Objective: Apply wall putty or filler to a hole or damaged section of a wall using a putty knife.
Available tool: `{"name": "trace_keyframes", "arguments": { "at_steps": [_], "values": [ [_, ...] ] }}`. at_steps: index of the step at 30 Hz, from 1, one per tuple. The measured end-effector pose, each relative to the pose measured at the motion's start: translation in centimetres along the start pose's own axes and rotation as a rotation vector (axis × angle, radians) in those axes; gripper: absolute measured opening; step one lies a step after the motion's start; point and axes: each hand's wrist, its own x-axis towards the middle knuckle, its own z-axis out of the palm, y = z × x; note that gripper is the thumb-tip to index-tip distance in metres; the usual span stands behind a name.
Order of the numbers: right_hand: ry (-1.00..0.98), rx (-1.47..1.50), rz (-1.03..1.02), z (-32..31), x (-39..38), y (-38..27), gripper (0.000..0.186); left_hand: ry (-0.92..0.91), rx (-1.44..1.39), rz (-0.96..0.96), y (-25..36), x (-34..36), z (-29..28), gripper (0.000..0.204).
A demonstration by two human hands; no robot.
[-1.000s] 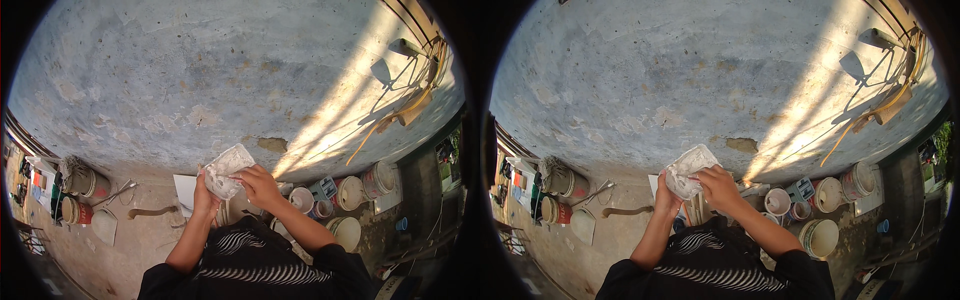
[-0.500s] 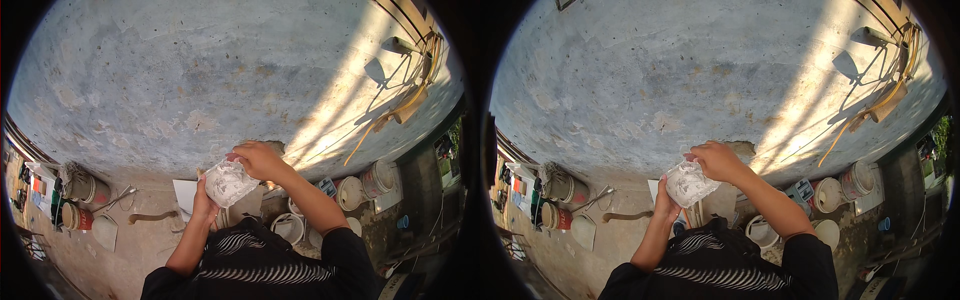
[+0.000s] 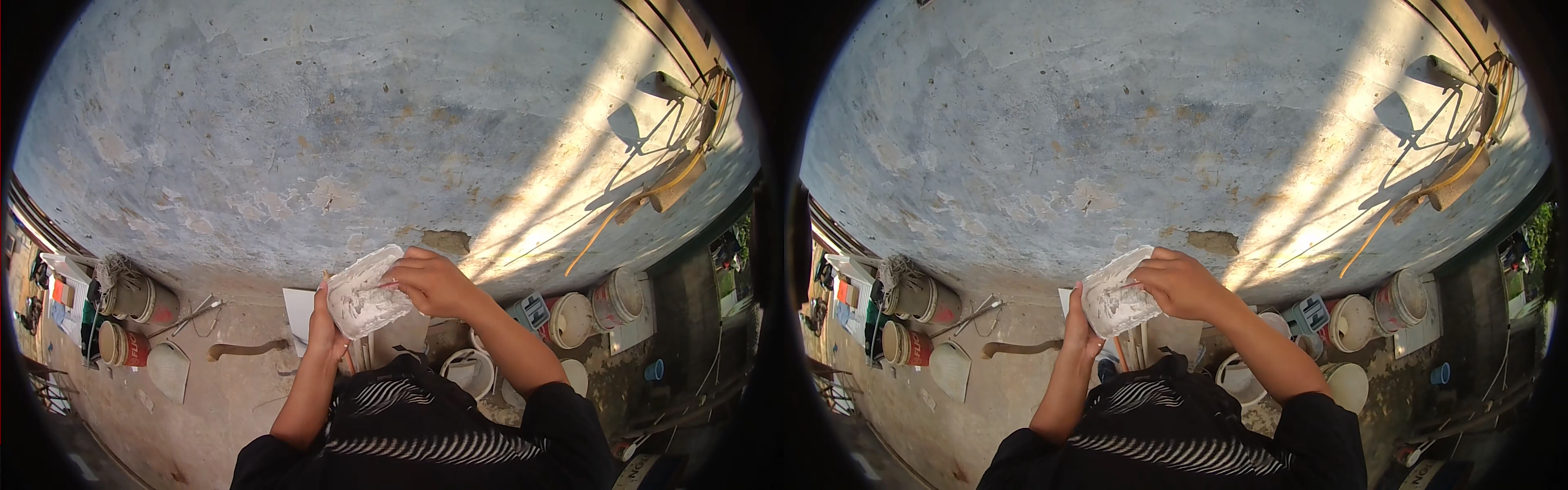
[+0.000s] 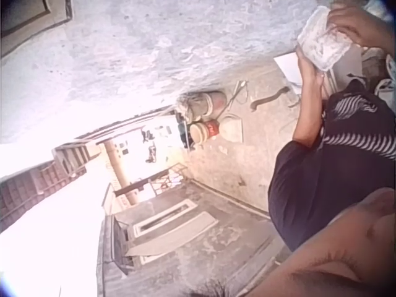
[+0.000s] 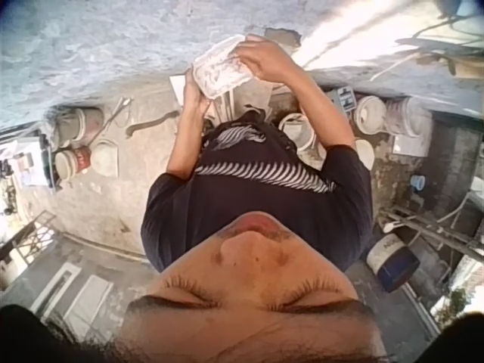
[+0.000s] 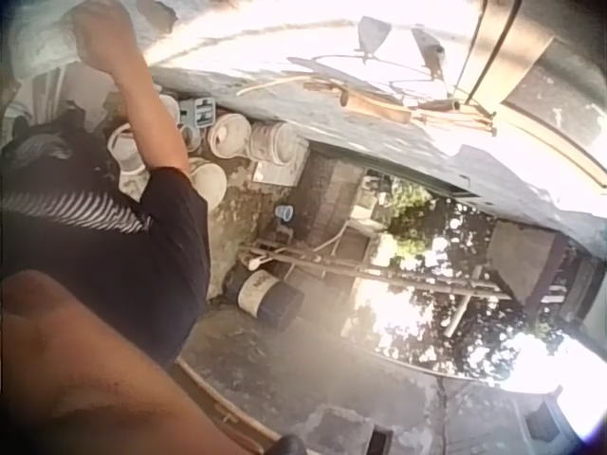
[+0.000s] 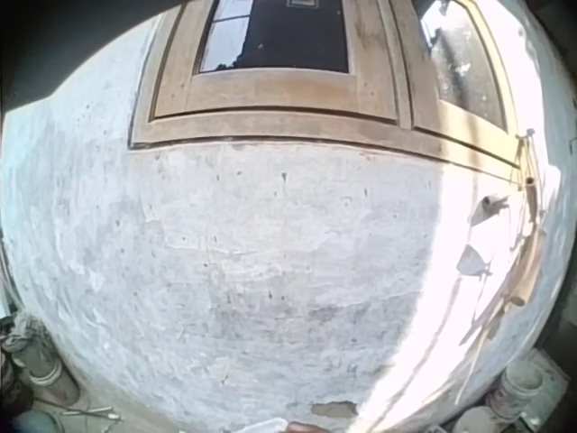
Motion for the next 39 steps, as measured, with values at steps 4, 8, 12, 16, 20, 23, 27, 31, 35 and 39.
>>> {"name": "trace_keyframes", "arguments": {
  "at_steps": [4, 8, 12, 16, 20, 23, 27, 31, 35, 39],
  "values": [
    [0.242, 0.226, 0.218, -1.7, -1.3, 0.5, 0.020, -0.019, 0.009, 0.009, 0.4, 0.3, 0.3, 0.064],
    [0.487, 0.745, 0.521, -0.3, -3.2, 2.3, 0.018, -0.027, 0.009, -0.009, -0.5, 0.8, -0.1, 0.064],
    [0.780, 1.259, 0.561, 1.0, -4.8, 3.4, 0.020, -0.006, 0.022, -0.028, -1.0, 1.0, 0.1, 0.064],
    [1.134, 1.618, 0.837, 2.3, -7.5, 5.0, 0.035, -0.061, -0.036, 0.009, -1.0, 1.3, -0.2, 0.063],
    [1.313, 1.787, 0.766, 3.7, -10.9, 5.8, 0.042, -0.047, -0.088, 0.006, -1.8, 2.1, -0.2, 0.061],
    [1.129, 1.636, 0.890, 5.1, -11.3, 4.8, 0.041, -0.028, -0.065, -0.025, -3.5, 3.8, -0.6, 0.060],
    [0.988, 1.513, 0.870, 7.6, -13.0, 5.7, 0.038, -0.014, -0.017, -0.035, -4.2, 3.6, 1.3, 0.059],
    [1.099, 1.515, 0.921, 6.4, -13.4, 5.0, 0.041, -0.049, -0.004, -0.026, -3.6, 3.2, 1.5, 0.060],
    [1.242, 1.624, 0.897, 6.7, -15.1, 5.8, 0.046, -0.040, -0.031, -0.018, -4.2, 3.7, -0.2, 0.061],
    [1.352, 1.673, 0.844, 9.3, -17.6, 7.3, 0.043, -0.025, -0.021, -0.039, -4.8, 3.8, -0.9, 0.061]
  ]
}}
